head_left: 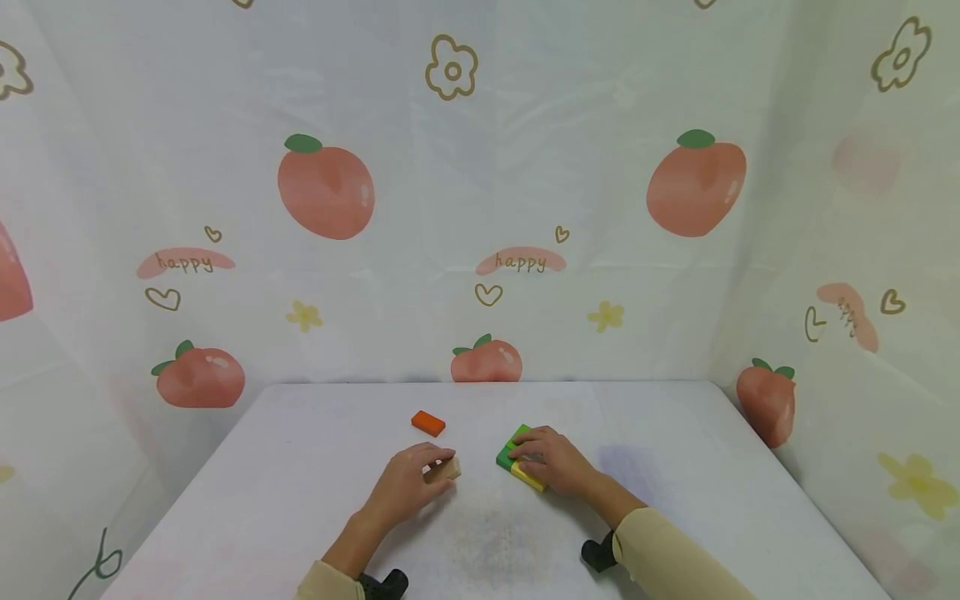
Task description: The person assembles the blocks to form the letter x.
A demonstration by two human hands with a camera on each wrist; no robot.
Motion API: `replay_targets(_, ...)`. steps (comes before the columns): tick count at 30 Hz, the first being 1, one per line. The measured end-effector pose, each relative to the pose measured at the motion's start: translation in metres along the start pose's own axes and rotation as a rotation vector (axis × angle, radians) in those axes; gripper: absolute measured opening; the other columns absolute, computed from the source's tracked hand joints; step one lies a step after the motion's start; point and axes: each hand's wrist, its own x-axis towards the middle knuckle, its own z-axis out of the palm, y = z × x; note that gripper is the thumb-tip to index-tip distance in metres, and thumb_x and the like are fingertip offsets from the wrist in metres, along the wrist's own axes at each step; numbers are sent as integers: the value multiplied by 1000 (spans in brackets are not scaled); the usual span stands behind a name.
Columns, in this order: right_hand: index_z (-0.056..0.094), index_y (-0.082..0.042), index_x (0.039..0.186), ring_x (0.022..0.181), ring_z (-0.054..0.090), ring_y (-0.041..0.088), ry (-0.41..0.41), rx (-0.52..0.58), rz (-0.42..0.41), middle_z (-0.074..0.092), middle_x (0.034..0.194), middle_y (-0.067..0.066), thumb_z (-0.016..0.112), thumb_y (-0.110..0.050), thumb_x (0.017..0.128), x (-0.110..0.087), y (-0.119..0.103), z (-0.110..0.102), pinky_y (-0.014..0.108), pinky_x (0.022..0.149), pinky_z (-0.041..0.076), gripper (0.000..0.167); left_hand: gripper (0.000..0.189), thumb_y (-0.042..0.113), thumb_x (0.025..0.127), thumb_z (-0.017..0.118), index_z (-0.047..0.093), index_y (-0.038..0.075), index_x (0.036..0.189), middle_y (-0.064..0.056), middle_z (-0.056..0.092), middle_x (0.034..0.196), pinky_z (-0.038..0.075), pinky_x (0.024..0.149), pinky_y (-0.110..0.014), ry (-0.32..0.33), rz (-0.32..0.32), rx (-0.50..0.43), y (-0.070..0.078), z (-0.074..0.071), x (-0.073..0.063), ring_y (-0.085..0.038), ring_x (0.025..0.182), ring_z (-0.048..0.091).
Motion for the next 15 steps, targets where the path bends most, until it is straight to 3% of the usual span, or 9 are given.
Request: replay_targets(15,74,-13,111,119,50,29,-13,-3,2,62,125,6,65,-14,93,0,-2,-1,52,97,41,20,36,11,78,77,72,12,114,5,66,104,50,81,-33,28,27,1,2,11,2,-11,95,57)
